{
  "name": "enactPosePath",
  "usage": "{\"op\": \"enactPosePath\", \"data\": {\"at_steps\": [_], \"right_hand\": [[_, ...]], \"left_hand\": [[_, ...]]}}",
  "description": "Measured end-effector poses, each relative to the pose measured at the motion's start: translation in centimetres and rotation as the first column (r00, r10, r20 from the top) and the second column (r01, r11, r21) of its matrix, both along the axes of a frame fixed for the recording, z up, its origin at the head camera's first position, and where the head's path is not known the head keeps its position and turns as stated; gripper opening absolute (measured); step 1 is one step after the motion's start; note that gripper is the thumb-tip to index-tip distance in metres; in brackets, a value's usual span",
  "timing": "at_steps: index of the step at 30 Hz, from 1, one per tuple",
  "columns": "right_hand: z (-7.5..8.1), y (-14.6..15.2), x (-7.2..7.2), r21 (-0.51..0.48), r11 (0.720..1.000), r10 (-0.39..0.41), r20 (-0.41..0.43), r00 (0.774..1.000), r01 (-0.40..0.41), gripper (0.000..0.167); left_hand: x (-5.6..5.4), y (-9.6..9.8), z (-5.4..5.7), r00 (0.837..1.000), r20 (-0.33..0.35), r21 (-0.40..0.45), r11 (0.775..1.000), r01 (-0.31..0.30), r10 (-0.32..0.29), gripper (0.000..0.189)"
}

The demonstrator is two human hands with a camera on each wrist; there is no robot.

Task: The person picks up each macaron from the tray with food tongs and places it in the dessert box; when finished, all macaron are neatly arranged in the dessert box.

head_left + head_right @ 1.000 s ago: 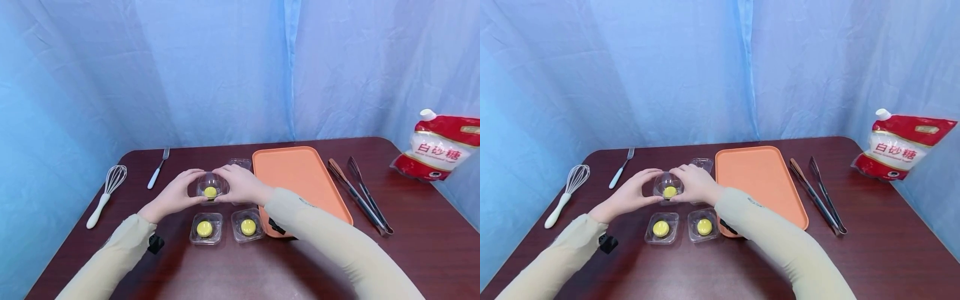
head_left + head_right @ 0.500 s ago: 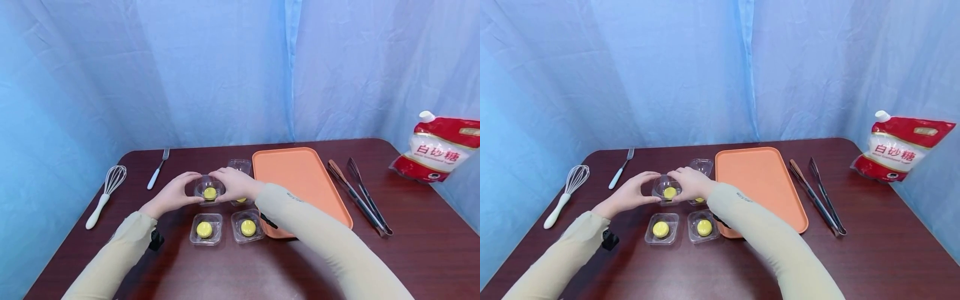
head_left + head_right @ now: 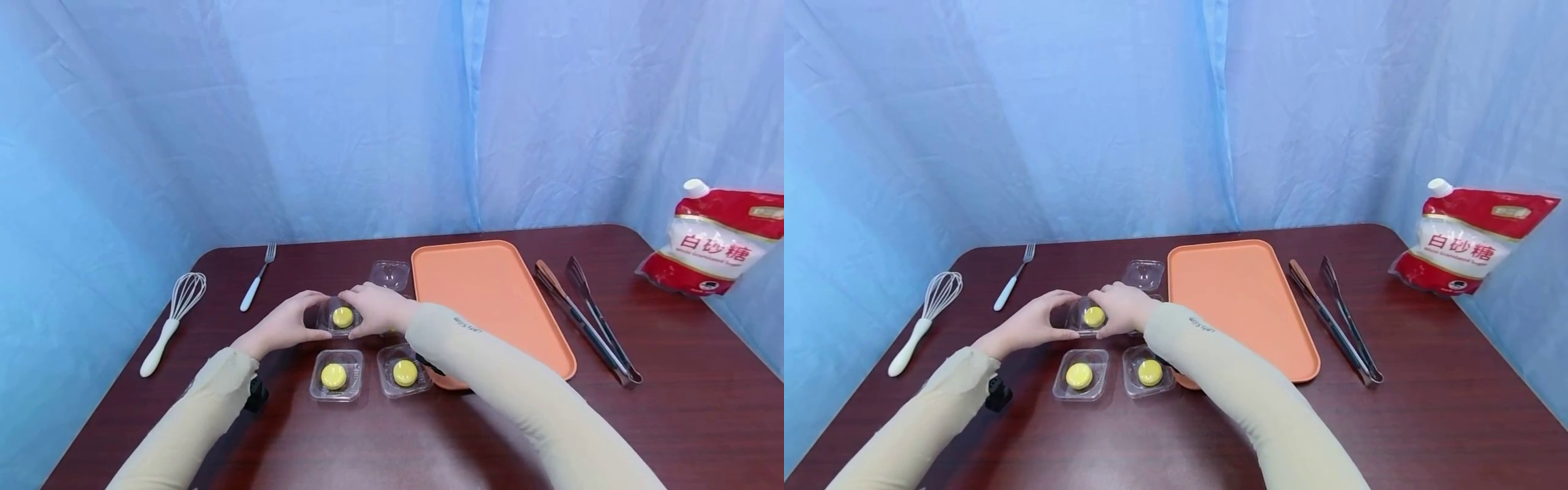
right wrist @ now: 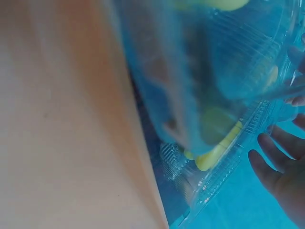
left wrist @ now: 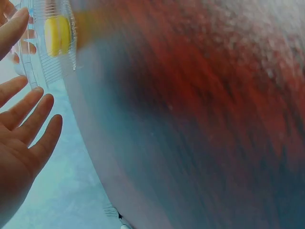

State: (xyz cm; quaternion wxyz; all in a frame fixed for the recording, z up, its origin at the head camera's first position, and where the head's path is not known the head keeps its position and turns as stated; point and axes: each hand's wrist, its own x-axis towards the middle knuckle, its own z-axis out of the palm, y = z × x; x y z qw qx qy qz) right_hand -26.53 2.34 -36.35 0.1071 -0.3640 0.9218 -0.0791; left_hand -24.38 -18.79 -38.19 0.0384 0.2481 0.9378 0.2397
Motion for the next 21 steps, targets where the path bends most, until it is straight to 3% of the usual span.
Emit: {"op": "enactPosePath", "data": {"at_steps": [21], "right_hand": [[-0.85,-0.05,-0.14,0.024,1.0,-0.006,0.0,1.0,0.006,0.076]], "left_hand": [[-0.2,0.37,-0.39,0.998,0.056,-0.038,0.999,-0.037,0.039,0.071]]}}
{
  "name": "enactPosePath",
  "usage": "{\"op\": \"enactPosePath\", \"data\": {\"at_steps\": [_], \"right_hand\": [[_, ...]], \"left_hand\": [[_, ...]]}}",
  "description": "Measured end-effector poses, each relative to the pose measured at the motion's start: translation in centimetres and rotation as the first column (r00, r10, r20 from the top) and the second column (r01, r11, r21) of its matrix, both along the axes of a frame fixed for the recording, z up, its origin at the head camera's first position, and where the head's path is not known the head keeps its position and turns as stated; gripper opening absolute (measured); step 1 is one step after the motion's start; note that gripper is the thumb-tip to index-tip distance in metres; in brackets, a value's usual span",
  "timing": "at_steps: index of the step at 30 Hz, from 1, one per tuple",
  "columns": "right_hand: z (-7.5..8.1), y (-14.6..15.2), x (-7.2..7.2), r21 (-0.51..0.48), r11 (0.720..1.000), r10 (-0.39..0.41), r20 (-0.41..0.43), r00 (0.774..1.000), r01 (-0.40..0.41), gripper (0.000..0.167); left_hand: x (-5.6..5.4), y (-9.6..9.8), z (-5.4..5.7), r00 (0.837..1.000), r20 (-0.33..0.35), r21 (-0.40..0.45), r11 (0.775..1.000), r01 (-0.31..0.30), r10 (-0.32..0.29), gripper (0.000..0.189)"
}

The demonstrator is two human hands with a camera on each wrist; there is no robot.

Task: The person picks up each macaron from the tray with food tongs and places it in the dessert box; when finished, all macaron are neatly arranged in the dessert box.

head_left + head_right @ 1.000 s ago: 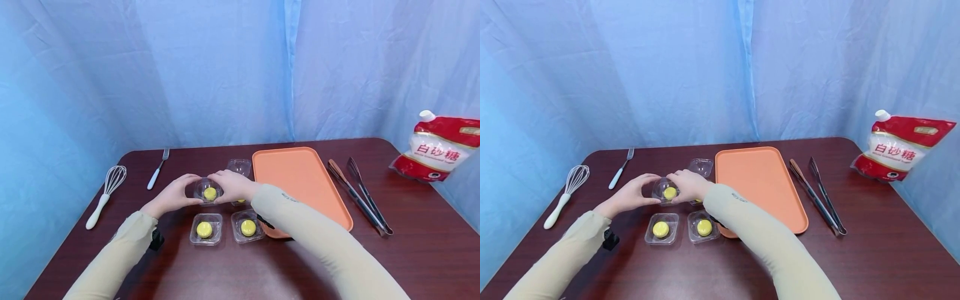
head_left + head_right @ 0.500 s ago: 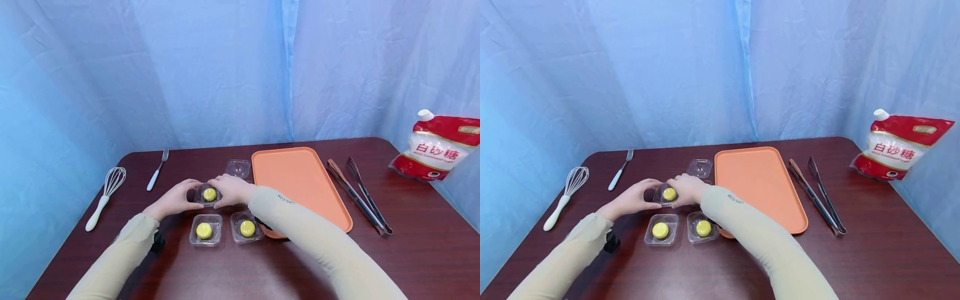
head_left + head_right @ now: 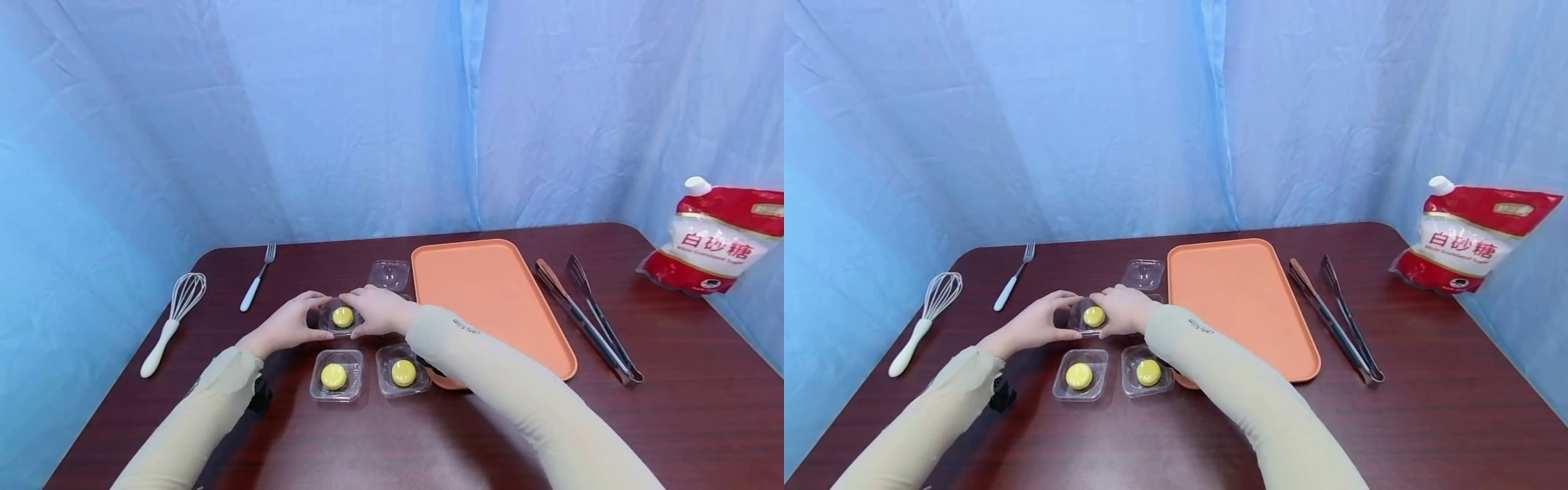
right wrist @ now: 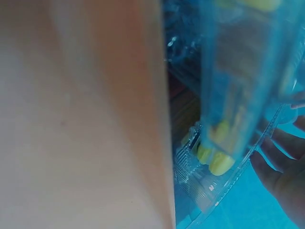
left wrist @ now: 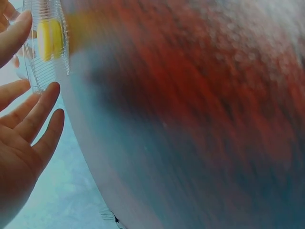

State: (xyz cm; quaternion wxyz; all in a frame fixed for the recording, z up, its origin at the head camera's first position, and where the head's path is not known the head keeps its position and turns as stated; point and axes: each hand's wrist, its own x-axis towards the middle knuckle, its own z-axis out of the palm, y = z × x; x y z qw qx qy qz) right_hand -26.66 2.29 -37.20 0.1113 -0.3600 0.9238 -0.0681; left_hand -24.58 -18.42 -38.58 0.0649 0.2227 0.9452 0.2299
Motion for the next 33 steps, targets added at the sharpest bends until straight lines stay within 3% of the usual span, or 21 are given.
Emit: {"op": "enactPosePath", "data": {"at_steps": [10,33], "right_hand": [[0.3,-0.24,0.32,0.042,0.999,-0.02,0.035,0.999,0.018,0.077],[0.01,-0.07,0.29,0.01,0.999,-0.048,0.04,0.998,0.047,0.078]], "left_hand": [[-0.04,0.04,-0.23,1.0,0.027,-0.046,0.999,-0.014,0.016,0.068],[-0.22,0.33,0.03,0.996,0.074,-0.043,0.998,-0.055,0.058,0.069]]}}
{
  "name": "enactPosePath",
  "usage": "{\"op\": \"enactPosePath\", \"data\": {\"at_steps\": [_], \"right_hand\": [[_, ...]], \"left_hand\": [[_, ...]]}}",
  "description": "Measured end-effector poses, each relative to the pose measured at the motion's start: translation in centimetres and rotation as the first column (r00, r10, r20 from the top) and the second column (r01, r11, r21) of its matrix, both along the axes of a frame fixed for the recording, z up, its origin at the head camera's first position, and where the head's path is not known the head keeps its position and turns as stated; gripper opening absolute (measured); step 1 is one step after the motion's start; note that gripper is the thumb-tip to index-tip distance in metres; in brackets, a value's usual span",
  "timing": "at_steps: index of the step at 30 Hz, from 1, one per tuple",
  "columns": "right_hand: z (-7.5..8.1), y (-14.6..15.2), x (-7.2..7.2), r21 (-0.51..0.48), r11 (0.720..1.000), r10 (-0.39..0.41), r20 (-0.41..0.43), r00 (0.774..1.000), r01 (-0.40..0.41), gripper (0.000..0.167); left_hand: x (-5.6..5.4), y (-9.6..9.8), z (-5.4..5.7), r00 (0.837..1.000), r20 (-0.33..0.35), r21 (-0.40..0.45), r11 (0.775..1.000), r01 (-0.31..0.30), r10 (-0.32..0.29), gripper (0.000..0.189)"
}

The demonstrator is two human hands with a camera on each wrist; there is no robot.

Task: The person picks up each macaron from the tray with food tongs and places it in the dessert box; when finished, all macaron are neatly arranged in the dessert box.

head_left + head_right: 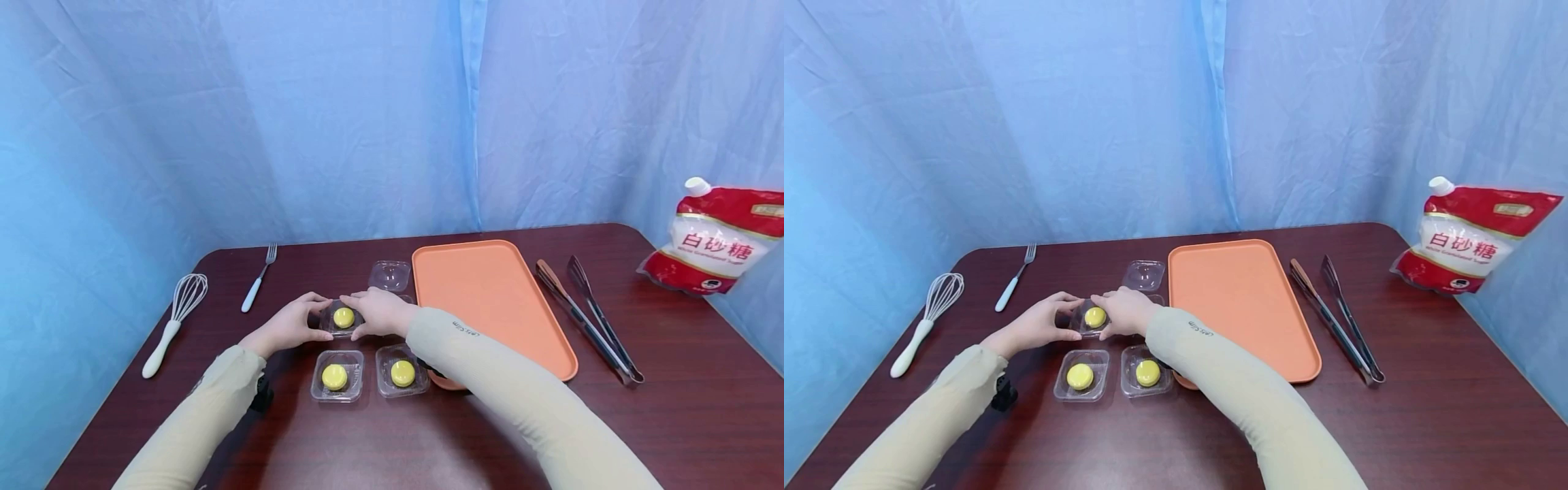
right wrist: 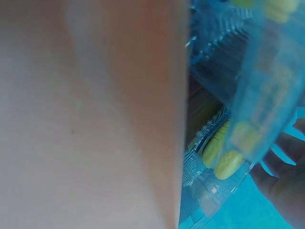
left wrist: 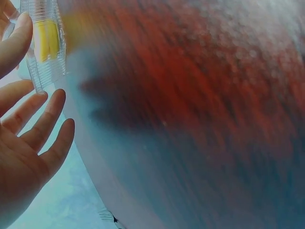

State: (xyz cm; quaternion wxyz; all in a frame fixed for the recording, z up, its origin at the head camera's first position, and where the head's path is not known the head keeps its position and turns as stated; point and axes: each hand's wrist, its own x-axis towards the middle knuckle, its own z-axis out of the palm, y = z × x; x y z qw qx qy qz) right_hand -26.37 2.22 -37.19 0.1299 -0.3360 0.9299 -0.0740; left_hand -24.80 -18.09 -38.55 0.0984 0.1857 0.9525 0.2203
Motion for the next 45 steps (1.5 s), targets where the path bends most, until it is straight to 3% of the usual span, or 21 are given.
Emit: {"op": "enactPosePath", "data": {"at_steps": [13,27,34,45], "right_hand": [[0.3,0.1,0.0,0.005,1.0,0.008,0.007,1.0,-0.008,0.078],[1.2,2.8,-1.4,-0.106,0.994,0.011,0.001,1.0,-0.011,0.069],[1.5,4.9,-2.1,-0.146,0.988,-0.059,-0.045,0.997,0.052,0.064],[0.4,7.7,-3.2,-0.26,0.955,-0.172,-0.099,0.98,0.142,0.056]], "left_hand": [[-0.1,0.2,0.4,1.0,0.012,-0.02,1.0,0.003,-0.003,0.066],[-0.1,0.4,0.5,0.999,0.046,-0.011,1.0,-0.025,0.025,0.069],[0.0,0.3,0.5,0.999,0.035,-0.009,1.0,-0.015,0.015,0.069],[0.1,0.1,0.4,1.0,0.02,-0.004,1.0,-0.005,0.005,0.069]]}}
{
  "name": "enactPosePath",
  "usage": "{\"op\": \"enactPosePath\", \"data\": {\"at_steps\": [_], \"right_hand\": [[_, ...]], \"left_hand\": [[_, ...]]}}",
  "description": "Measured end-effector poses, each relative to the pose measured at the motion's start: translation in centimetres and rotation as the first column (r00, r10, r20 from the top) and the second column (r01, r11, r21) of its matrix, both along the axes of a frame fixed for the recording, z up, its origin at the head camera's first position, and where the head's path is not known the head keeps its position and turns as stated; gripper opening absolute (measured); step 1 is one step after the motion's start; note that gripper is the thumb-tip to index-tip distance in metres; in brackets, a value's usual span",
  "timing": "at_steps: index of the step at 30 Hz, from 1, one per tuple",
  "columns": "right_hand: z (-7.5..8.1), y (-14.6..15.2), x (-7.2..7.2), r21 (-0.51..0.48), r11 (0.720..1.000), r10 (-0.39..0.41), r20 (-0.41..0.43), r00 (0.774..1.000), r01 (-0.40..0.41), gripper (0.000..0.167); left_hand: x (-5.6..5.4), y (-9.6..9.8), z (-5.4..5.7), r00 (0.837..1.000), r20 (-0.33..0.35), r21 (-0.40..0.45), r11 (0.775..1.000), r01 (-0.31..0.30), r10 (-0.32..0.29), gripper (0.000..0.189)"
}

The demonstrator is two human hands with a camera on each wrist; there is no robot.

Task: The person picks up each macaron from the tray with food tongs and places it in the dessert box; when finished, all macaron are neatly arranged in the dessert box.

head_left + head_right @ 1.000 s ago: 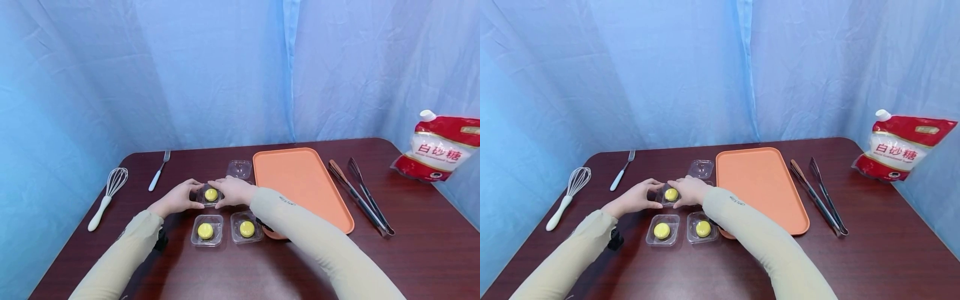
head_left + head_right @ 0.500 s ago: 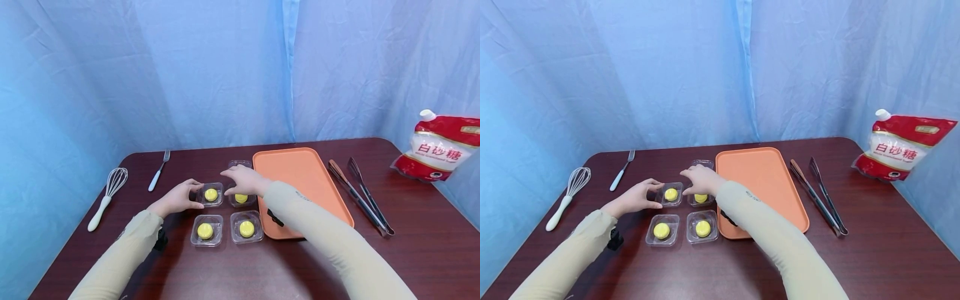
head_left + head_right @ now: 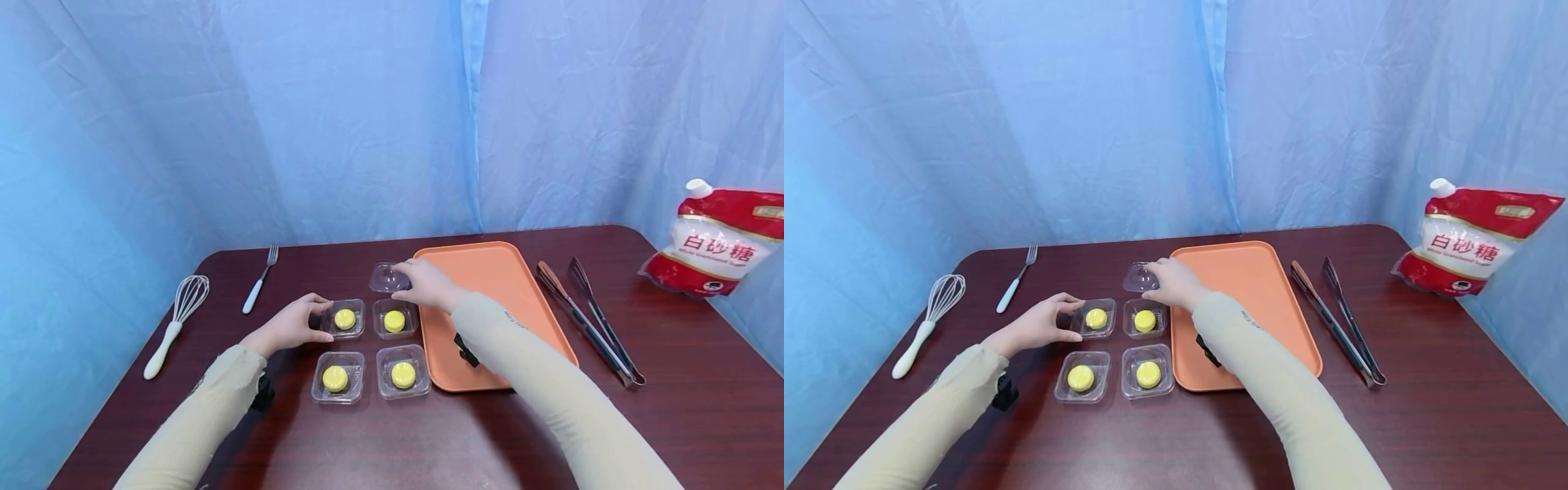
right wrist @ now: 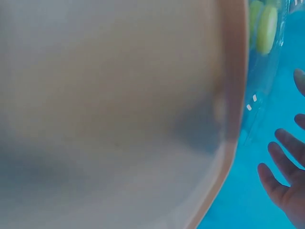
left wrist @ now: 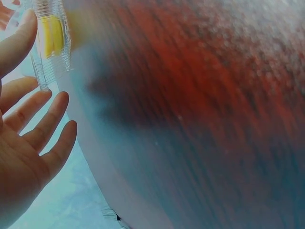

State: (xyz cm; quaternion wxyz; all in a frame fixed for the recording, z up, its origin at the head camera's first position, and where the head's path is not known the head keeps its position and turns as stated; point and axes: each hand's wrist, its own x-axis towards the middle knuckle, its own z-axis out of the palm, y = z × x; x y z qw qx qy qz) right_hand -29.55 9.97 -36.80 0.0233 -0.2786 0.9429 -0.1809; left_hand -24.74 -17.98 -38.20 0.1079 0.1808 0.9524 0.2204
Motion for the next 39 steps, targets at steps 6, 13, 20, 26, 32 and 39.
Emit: {"op": "enactPosePath", "data": {"at_steps": [6,13,20,26,32,39], "right_hand": [[-1.0,0.4,-0.9,-0.005,1.0,-0.01,0.024,1.0,0.01,0.057],[-1.4,0.4,-1.1,0.033,0.999,-0.01,0.032,0.999,0.009,0.056],[-1.6,0.0,-1.0,0.045,0.999,-0.01,0.055,0.998,0.007,0.056],[-1.6,0.0,-0.9,0.031,0.999,-0.011,0.082,0.997,0.008,0.055],[-1.6,-0.1,-1.1,0.009,1.0,-0.023,0.092,0.995,0.023,0.053],[-1.6,-0.5,-1.0,0.001,1.0,-0.026,0.132,0.991,0.026,0.047]], "left_hand": [[0.0,0.0,-0.1,1.0,0.0,0.001,1.0,-0.001,0.001,0.069],[0.0,-0.1,-0.2,1.0,-0.001,0.0,1.0,-0.008,0.008,0.069],[0.1,-0.1,-0.2,1.0,0.001,0.012,1.0,-0.007,0.007,0.069],[0.2,0.0,-0.2,1.0,0.004,0.018,1.0,-0.012,0.012,0.07],[0.2,0.0,-0.1,1.0,0.006,0.018,1.0,-0.014,0.014,0.07],[0.2,-0.1,-0.2,1.0,0.007,0.017,1.0,-0.012,0.012,0.069]]}}
